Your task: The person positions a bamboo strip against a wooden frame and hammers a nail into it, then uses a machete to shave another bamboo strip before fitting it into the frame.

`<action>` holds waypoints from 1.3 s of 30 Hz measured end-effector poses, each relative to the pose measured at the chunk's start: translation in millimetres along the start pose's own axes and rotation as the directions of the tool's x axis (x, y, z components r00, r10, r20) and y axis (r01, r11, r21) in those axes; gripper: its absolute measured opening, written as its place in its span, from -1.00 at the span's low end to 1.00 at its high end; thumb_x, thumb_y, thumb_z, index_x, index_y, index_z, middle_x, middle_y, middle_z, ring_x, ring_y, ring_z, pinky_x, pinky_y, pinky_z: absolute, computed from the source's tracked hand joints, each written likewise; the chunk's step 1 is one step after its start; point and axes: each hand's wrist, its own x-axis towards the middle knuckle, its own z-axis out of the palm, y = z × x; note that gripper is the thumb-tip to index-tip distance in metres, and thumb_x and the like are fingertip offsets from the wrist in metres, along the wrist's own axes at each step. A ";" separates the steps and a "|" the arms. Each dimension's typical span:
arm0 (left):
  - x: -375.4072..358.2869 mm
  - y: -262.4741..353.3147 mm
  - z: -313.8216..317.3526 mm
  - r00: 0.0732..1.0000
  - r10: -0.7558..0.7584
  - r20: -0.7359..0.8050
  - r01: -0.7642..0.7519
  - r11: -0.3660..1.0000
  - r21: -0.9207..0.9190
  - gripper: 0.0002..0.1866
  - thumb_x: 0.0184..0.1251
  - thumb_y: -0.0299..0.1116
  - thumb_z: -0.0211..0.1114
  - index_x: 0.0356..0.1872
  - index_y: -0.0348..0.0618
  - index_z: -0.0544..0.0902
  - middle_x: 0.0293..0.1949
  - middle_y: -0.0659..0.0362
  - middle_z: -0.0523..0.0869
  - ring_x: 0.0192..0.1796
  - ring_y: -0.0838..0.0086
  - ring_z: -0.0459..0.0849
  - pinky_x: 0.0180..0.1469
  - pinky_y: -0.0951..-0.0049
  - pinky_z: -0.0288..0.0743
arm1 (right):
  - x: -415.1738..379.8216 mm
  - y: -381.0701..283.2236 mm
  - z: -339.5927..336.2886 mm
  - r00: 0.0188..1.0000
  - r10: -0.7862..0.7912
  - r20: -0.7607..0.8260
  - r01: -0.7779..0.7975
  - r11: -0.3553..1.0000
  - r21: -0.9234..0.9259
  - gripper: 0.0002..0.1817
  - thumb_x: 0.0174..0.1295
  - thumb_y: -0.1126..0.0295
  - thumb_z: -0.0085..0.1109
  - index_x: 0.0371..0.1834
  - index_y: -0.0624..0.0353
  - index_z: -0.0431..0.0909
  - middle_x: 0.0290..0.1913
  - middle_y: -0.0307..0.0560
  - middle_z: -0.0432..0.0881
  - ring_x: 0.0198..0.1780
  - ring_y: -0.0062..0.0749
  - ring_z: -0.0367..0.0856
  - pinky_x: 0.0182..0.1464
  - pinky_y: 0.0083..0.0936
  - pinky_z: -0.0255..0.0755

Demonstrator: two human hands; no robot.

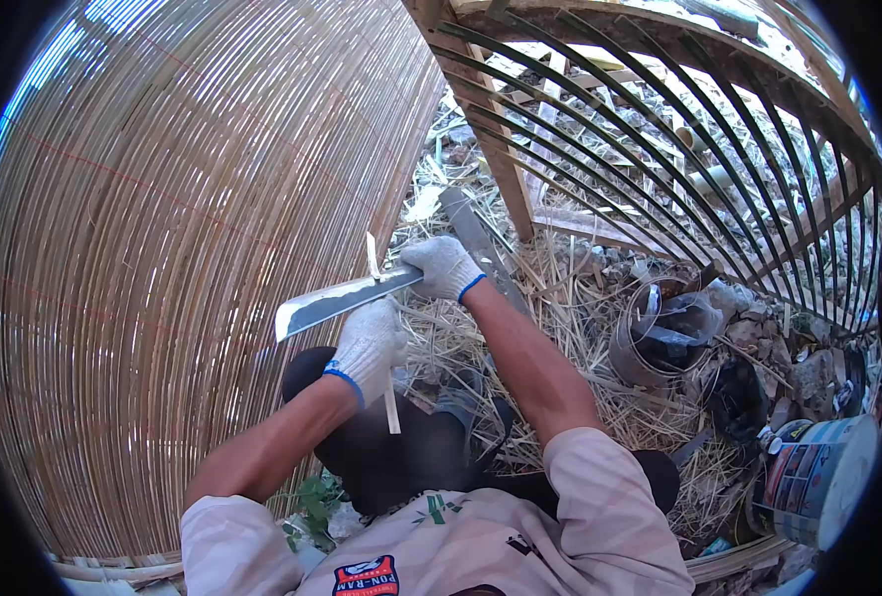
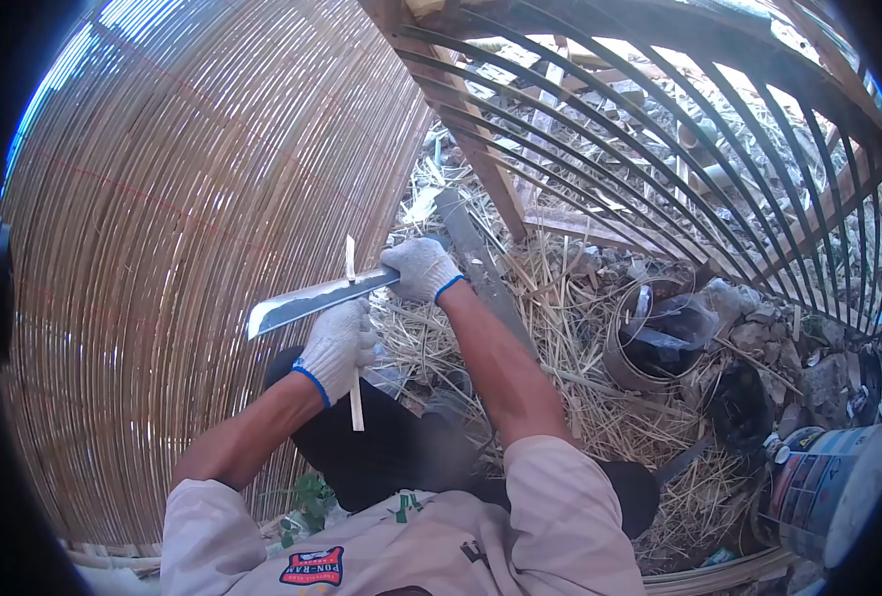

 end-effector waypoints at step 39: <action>-75.6 -23.6 -2.9 0.997 -0.073 -0.033 0.078 0.987 0.143 -0.84 0.69 -0.19 0.02 -0.03 0.03 0.51 -0.52 0.42 0.34 -0.65 0.68 0.25 -0.67 0.58 0.07 | -73.6 59.9 -54.5 0.598 0.798 0.075 -0.787 0.603 -0.131 -0.57 0.34 -0.02 0.20 -0.06 0.11 0.80 -0.02 0.29 0.79 0.06 0.21 0.77 0.16 -0.01 0.63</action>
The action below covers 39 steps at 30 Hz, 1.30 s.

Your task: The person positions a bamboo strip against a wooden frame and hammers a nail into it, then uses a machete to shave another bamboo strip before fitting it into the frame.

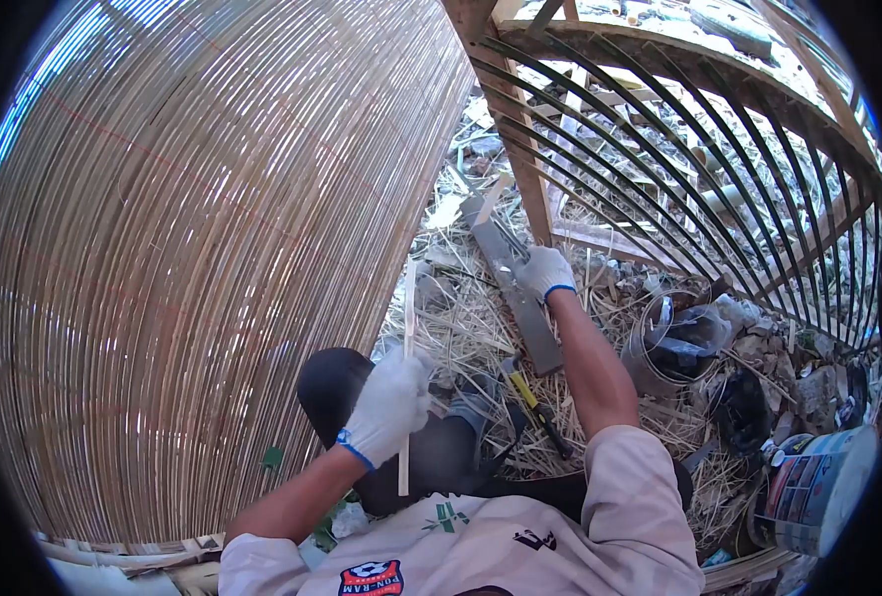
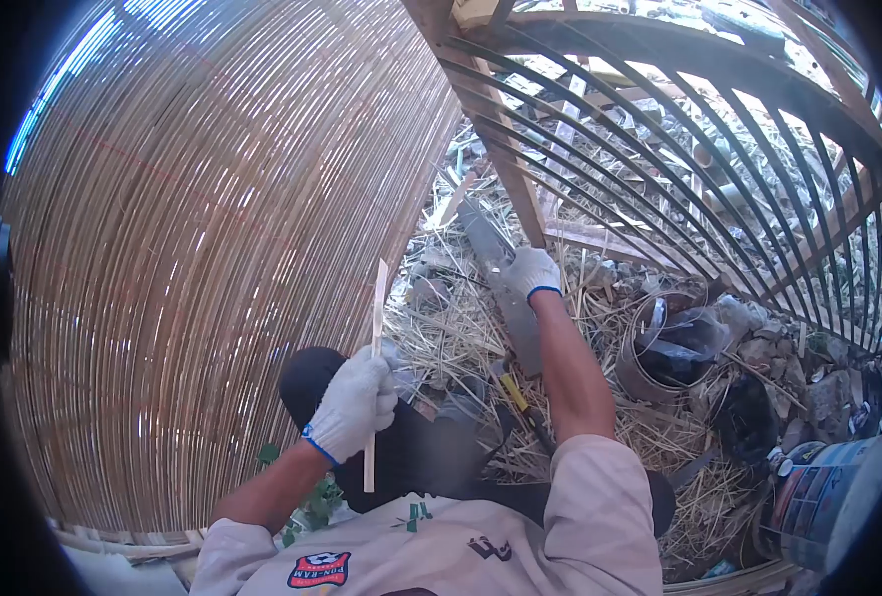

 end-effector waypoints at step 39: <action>40.5 1.5 6.0 0.875 0.366 0.317 -0.193 0.864 -0.465 -0.20 0.69 0.00 0.14 0.69 -0.25 0.07 0.39 -0.11 0.55 0.35 0.18 0.66 0.36 0.14 0.63 | -88.4 -104.9 -92.7 0.926 -0.347 0.150 0.035 0.472 0.881 -0.61 0.45 0.04 0.32 -0.28 0.18 0.63 -0.55 -0.32 0.52 -0.54 -0.62 0.47 -0.45 -0.49 0.39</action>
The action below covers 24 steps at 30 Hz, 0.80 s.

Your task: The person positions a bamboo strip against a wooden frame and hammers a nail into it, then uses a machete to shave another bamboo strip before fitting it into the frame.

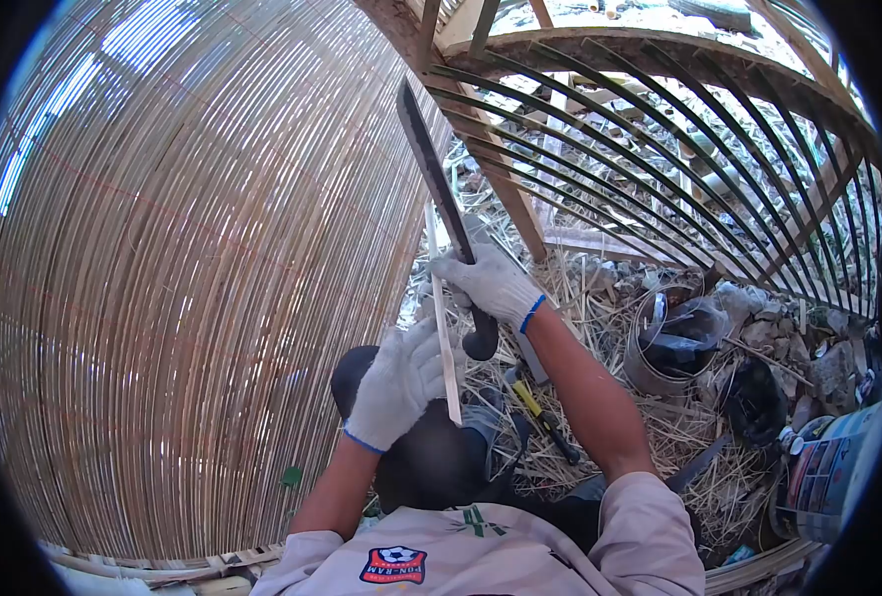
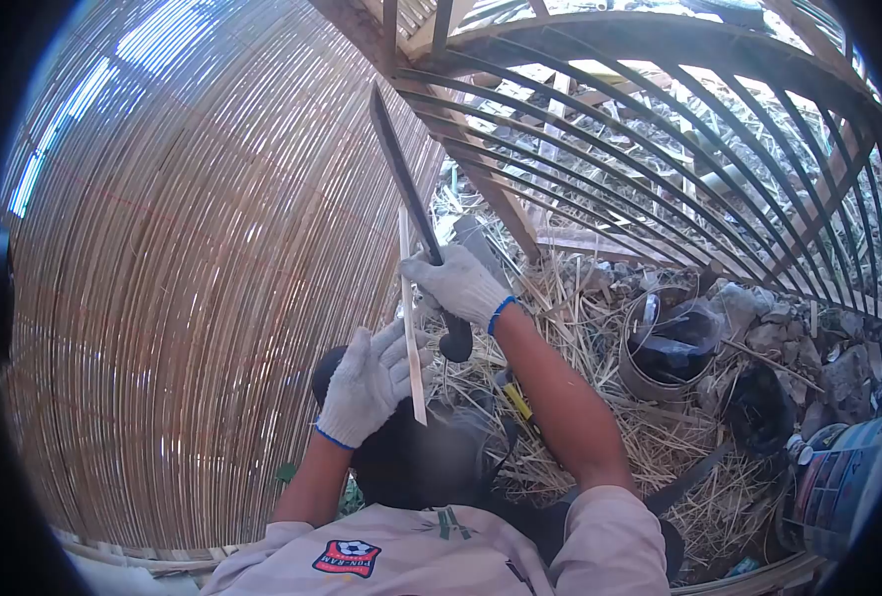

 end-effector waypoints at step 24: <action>58.8 -44.6 -67.4 0.944 0.224 -0.243 -0.007 0.749 0.663 -0.74 0.66 -0.28 0.08 -0.38 0.05 0.46 -0.62 0.42 0.30 -0.72 0.64 0.20 -0.69 0.49 0.05 | -3.0 58.6 16.1 0.919 -0.308 0.247 0.328 0.248 -0.912 -0.75 0.32 0.13 0.25 -0.24 0.06 0.75 -0.37 0.04 0.79 -0.26 0.01 0.84 -0.17 -0.06 0.70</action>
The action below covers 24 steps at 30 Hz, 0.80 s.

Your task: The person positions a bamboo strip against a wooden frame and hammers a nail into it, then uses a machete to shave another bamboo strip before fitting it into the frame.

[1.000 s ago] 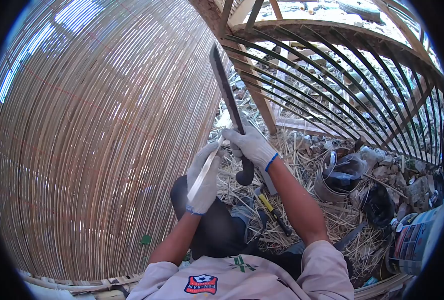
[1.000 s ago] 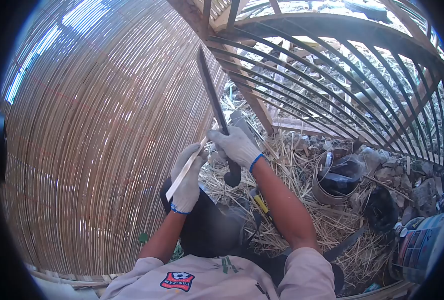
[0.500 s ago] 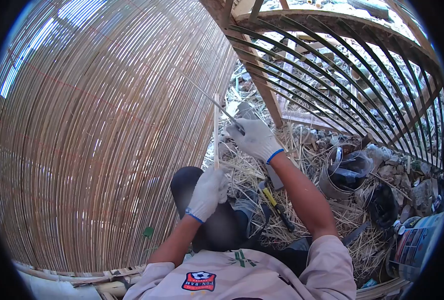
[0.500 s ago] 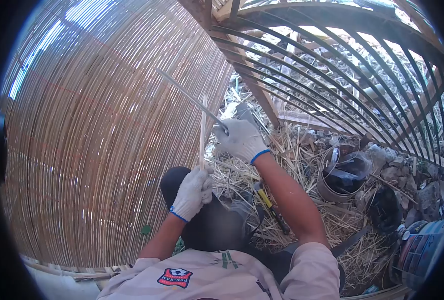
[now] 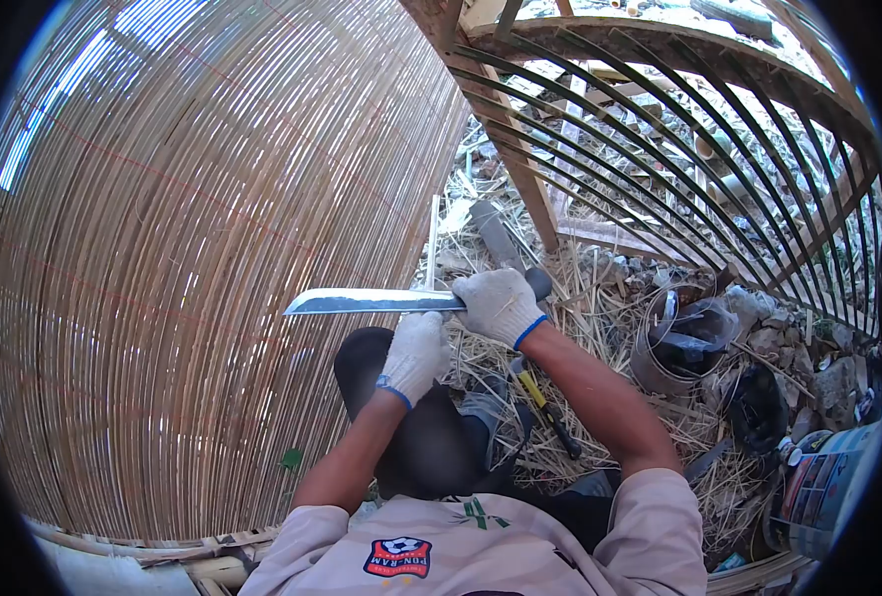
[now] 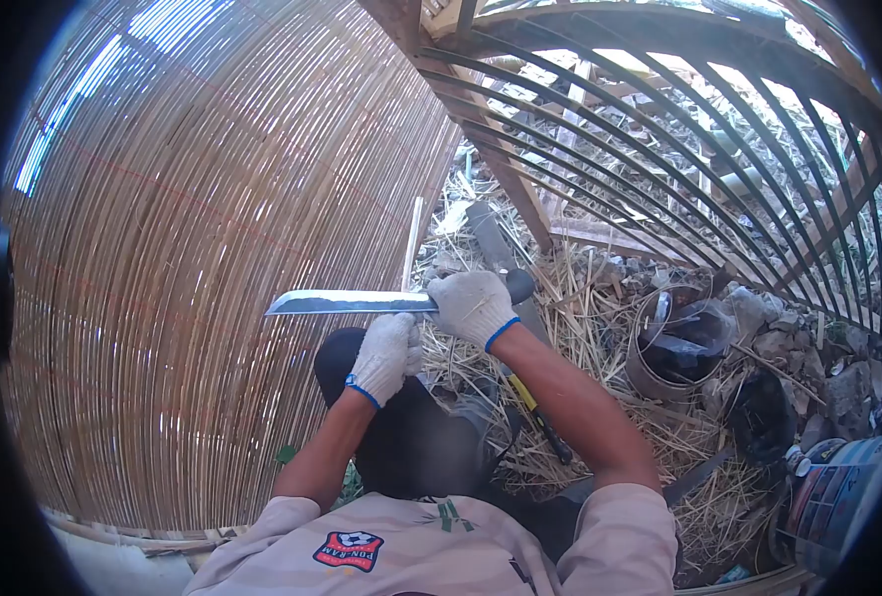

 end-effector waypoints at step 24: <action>-56.7 -18.5 -2.5 0.977 0.135 0.162 -0.171 0.957 0.234 -0.86 0.66 -0.21 0.14 -0.14 0.03 0.53 -0.56 0.41 0.42 -0.69 0.62 0.36 -0.70 0.53 0.20 | 30.0 64.9 27.5 0.955 0.285 0.087 -0.282 0.959 -0.042 -0.74 0.32 0.21 0.15 -0.15 -0.01 0.82 -0.17 0.06 0.84 -0.07 0.03 0.84 0.02 -0.06 0.69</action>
